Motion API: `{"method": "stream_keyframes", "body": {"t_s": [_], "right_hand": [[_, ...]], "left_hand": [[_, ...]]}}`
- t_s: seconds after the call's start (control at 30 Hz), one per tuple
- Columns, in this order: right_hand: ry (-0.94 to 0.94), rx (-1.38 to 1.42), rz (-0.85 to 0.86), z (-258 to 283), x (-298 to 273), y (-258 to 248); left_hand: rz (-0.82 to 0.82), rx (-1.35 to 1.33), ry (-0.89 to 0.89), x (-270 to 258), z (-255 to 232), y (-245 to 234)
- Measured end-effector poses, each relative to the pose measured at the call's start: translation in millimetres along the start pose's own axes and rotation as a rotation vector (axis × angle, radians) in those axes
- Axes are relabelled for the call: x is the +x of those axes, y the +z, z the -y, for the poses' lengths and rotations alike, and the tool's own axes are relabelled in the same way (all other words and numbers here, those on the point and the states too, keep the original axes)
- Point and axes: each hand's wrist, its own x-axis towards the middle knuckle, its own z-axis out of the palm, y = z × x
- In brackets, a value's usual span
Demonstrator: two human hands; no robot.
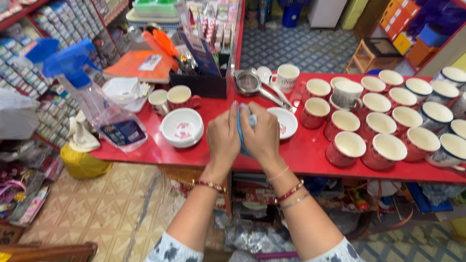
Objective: The person wipes the interior and exterior of small white bowls with a blue cloth. They handle the bowls one at a time, rotating them to clean all surfaces, and place each cleaned bowl back onto a stack on the red counter.
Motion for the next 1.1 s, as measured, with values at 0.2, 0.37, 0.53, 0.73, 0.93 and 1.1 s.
{"method": "stream_keyframes", "body": {"t_s": [0.2,0.37,0.53,0.73,0.93,1.1], "right_hand": [[0.225,0.649,-0.065,-11.7,15.4,2.1],[0.072,0.138,-0.057,-3.0,8.8,1.3],[0.075,0.338,-0.065,2.4,3.4,-0.2],[0.311,0.722,-0.101,-2.3,10.0,3.6],[-0.023,0.087,-0.024,11.8,-6.4,1.7],[0.189,0.506,-0.078,7.2,6.4,7.9]], "left_hand": [[-0.127,-0.941,-0.432,11.8,-2.6,1.1],[-0.008,-0.119,-0.035,13.9,-12.9,-6.4],[0.061,-0.218,-0.203,10.8,-15.8,-8.7],[-0.112,-0.662,-0.367,10.0,-18.7,-8.6],[0.066,-0.023,0.017,1.9,-19.6,-19.8],[-0.062,-0.839,-0.409,8.0,-5.4,-7.8]]}}
